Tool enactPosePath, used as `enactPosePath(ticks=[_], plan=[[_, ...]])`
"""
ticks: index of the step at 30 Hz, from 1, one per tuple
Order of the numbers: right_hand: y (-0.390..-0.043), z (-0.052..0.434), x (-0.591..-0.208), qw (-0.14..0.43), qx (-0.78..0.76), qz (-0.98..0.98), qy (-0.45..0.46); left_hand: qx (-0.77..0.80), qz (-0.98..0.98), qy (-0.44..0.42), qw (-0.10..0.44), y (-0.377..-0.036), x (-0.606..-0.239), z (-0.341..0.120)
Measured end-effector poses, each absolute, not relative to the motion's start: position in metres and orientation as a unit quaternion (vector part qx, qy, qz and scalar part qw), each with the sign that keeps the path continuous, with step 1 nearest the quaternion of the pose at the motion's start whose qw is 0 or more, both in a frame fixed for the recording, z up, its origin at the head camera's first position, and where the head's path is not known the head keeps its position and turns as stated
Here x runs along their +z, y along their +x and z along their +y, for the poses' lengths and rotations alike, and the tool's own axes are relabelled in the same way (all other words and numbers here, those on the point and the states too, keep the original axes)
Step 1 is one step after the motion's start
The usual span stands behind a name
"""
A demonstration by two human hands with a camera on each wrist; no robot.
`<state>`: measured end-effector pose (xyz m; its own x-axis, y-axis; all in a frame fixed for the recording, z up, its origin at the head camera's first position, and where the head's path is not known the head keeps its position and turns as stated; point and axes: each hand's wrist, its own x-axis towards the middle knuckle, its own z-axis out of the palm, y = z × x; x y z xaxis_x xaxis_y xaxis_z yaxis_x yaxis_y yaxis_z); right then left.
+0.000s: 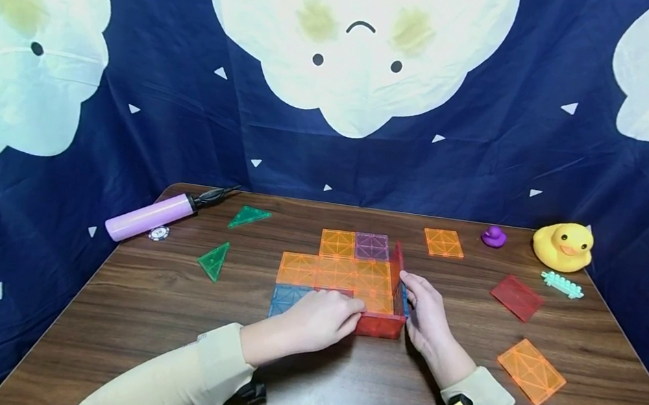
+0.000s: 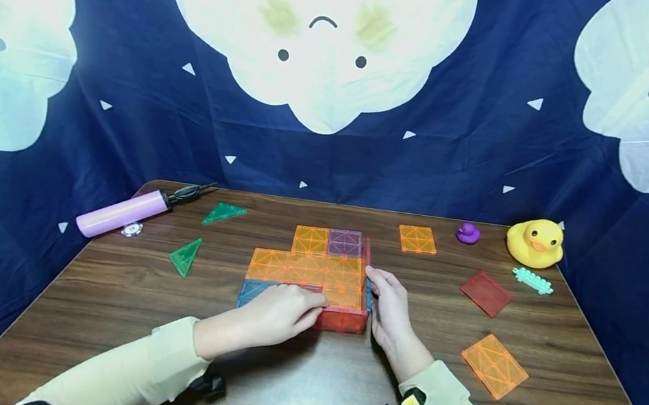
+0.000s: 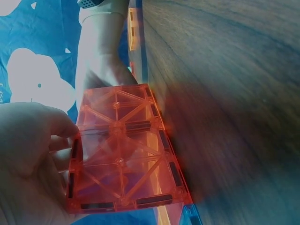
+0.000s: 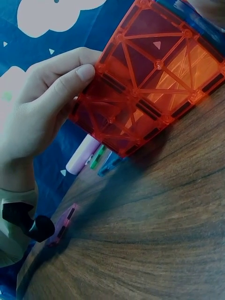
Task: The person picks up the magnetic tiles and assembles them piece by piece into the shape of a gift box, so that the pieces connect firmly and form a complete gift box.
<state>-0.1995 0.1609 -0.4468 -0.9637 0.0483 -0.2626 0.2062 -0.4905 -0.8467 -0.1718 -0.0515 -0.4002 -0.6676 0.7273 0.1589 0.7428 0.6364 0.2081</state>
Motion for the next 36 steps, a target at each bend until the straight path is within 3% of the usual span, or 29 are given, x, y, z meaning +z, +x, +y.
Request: enactPosePath(ticks=[14,19,23,29,32,36], plan=[[-0.199,0.161,-0.448,0.039,-0.856,0.501,0.120,-0.210,-0.901,-0.381,-0.002,-0.175,-0.394,-0.063],[-0.198,0.162,-0.448,0.037,-0.856,0.502,0.120,-0.315,-0.896,-0.311,0.018,-0.187,-0.395,-0.084],[-0.198,0.161,-0.448,0.036,-0.856,0.502,0.120,-0.392,-0.897,-0.202,0.029,-0.194,-0.403,-0.107],[-0.199,0.161,-0.448,0.033,-0.849,0.513,0.119,-0.559,-0.826,-0.021,-0.065,-0.200,-0.410,-0.137],[-0.199,0.160,-0.449,0.033,-0.845,0.521,0.118,-0.651,-0.749,0.036,-0.119,-0.201,-0.413,-0.146],[-0.198,0.160,-0.449,0.029,-0.838,0.532,0.117,-0.728,-0.665,0.079,-0.147,-0.201,-0.415,-0.150]])
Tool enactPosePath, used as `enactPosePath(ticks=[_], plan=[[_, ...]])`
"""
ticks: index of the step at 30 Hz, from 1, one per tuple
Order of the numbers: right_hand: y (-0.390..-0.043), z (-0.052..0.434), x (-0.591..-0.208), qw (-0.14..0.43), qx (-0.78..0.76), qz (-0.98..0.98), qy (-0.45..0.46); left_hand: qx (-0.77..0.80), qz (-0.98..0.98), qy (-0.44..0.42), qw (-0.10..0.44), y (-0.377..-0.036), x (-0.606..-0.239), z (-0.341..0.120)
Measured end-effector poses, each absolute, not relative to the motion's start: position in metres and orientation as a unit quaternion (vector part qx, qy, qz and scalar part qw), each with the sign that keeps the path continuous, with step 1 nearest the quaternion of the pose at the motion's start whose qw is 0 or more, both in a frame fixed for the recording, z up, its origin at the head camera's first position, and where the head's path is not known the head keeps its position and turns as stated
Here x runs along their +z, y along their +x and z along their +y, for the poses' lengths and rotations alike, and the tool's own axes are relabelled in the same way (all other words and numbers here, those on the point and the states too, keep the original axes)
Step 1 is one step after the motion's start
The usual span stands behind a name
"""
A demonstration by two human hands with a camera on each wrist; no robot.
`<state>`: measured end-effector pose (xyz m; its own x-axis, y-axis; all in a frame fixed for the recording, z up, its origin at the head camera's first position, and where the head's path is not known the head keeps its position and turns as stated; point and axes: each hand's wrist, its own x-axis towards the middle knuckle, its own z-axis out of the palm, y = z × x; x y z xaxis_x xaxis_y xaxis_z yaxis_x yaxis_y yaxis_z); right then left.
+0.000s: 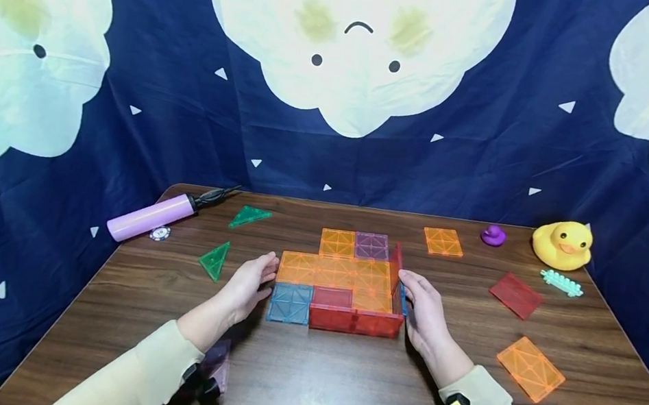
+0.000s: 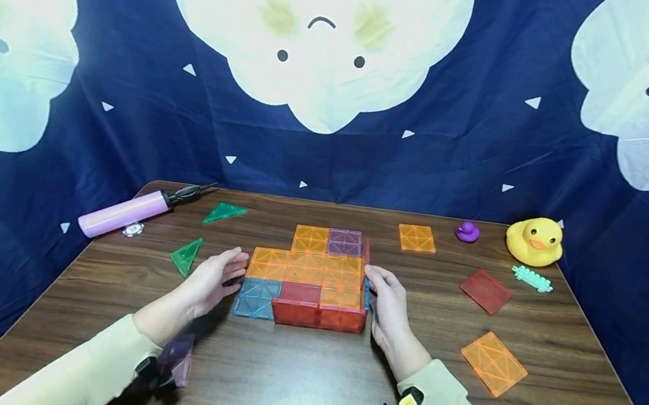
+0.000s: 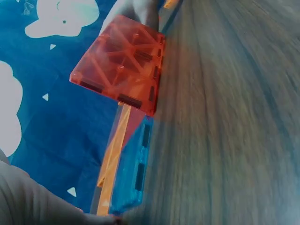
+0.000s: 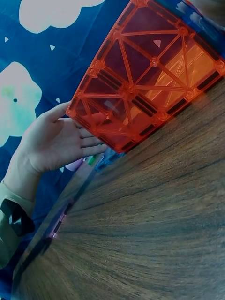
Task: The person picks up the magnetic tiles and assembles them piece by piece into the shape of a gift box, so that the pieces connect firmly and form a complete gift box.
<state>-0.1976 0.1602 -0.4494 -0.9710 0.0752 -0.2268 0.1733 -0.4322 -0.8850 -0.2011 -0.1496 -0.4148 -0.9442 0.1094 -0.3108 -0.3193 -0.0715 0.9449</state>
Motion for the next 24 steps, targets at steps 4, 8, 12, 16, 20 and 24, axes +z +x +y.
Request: enactPosePath(ticks=[4,8,12,16,20,24], plan=[[-0.1971,0.1602,-0.4496,0.026,-0.835,0.537,0.116,0.760,0.624,-0.110,0.145,-0.2014,-0.4154,-0.1492],[-0.1972,0.1610,-0.4488,0.025,-0.836,0.538,0.109,0.773,0.604,-0.141,0.135,-0.2019,-0.4153,-0.1484],[-0.1974,0.1620,-0.4468,0.029,-0.832,0.544,0.106,0.774,0.599,-0.150,0.136,-0.2022,-0.4155,-0.1493],[-0.1969,0.1638,-0.4447,0.035,-0.826,0.552,0.109,0.769,0.606,-0.146,0.143,-0.2022,-0.4144,-0.1501],[-0.1962,0.1651,-0.4434,0.039,-0.827,0.550,0.109,0.767,0.610,-0.147,0.135,-0.2038,-0.4133,-0.1493],[-0.1968,0.1655,-0.4434,0.040,-0.829,0.548,0.107,0.767,0.612,-0.144,0.128,-0.2047,-0.4116,-0.1489]])
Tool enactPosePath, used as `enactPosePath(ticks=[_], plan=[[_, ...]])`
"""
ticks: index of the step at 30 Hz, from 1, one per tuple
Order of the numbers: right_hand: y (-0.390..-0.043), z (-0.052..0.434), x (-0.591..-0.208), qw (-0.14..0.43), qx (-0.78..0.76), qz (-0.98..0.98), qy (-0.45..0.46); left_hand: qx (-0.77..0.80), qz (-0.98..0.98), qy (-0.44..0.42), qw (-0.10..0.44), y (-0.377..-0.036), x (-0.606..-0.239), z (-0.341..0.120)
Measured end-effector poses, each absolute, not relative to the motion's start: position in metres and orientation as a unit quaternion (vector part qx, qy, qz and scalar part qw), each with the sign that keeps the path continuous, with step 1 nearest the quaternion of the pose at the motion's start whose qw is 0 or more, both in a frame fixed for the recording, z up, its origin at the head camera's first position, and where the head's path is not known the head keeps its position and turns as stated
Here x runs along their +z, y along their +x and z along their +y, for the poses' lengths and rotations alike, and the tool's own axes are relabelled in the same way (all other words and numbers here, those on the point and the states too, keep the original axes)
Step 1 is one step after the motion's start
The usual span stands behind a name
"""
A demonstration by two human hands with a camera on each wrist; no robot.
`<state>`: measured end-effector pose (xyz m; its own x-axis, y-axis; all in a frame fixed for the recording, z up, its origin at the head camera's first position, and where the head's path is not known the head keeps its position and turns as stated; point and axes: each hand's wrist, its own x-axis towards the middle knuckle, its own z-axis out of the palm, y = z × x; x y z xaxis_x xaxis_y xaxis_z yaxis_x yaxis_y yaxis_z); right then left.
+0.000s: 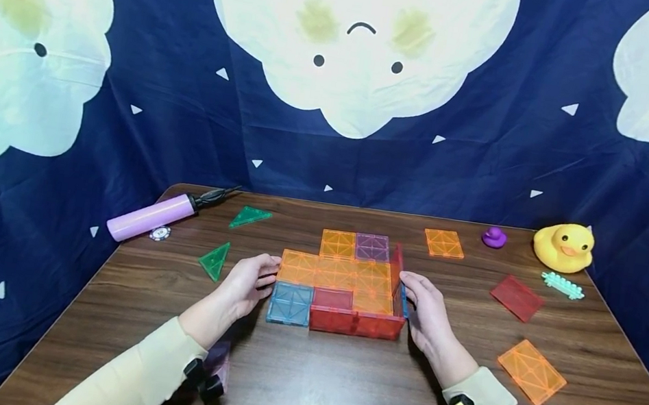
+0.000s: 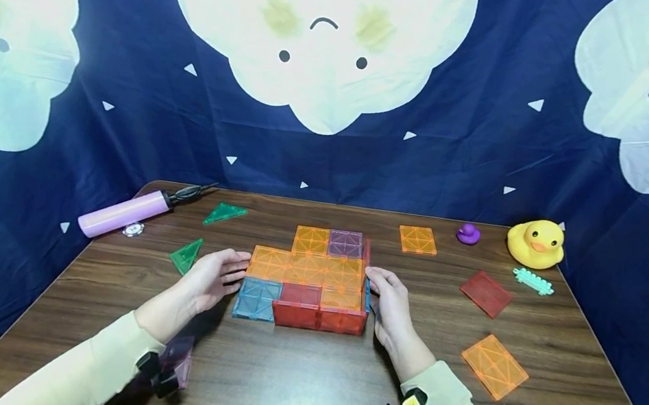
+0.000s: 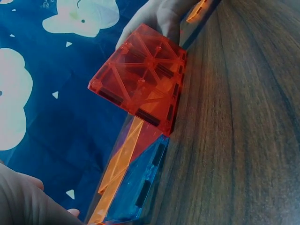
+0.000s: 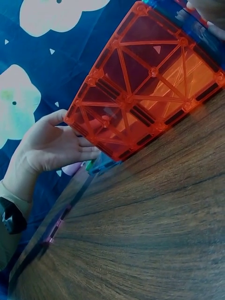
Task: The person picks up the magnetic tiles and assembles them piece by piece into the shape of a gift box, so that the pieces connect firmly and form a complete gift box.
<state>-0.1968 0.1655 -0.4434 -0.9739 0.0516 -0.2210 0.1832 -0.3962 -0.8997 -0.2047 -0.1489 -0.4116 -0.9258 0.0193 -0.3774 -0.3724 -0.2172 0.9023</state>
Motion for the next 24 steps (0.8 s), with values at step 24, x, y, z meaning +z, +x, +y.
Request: enactPosePath(ticks=[24], plan=[[-0.198,0.167,-0.446,0.038,-0.822,0.559,0.106,0.757,0.628,-0.100,0.151,-0.214,-0.413,-0.127]])
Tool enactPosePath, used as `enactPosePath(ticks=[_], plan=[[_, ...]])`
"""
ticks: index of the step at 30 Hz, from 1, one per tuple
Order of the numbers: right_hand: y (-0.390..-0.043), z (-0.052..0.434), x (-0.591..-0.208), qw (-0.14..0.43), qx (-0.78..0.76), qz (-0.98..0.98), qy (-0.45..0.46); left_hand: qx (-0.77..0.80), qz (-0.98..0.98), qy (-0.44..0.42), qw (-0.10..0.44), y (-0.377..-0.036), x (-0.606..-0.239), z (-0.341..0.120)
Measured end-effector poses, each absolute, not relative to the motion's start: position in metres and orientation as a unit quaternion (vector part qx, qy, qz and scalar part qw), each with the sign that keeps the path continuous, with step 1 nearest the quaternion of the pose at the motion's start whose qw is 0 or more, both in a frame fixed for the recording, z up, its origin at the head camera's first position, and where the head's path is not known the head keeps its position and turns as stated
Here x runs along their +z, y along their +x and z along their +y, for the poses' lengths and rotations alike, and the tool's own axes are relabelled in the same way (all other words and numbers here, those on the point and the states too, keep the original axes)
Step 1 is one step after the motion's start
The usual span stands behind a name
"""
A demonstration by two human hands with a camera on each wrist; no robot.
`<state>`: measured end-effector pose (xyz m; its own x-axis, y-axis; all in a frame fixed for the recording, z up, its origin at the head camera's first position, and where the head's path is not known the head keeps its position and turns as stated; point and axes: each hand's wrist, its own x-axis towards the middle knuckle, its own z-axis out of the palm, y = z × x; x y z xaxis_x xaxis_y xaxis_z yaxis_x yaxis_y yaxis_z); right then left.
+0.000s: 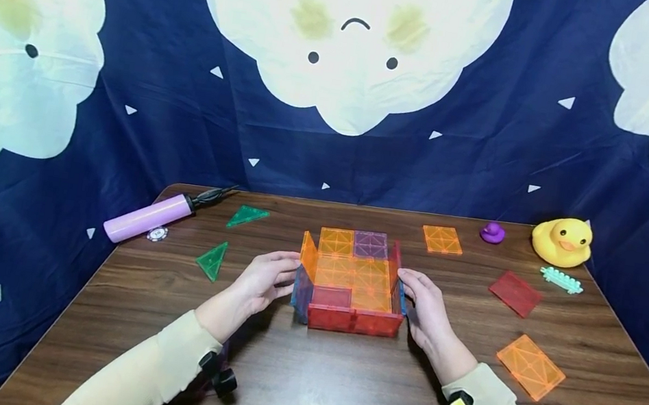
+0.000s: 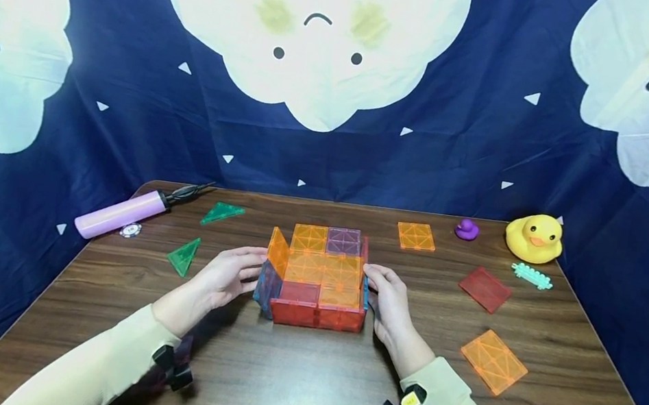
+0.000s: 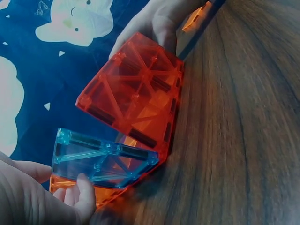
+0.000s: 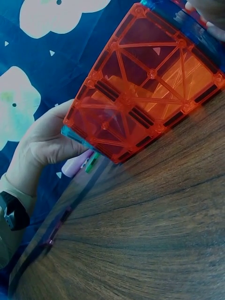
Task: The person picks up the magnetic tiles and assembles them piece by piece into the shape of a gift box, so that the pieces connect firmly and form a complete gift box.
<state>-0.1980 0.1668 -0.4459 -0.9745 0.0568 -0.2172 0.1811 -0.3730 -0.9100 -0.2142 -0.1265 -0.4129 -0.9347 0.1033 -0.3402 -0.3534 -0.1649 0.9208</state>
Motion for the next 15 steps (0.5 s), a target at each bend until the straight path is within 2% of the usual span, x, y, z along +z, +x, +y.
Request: enactPosePath(ticks=[12,15], plan=[[-0.198,0.165,-0.446,0.029,-0.815,0.569,0.106,0.726,0.668,-0.084,0.144,-0.211,-0.415,-0.109],[-0.199,0.166,-0.446,0.029,-0.806,0.582,0.103,0.716,0.677,-0.064,0.159,-0.202,-0.415,-0.109]])
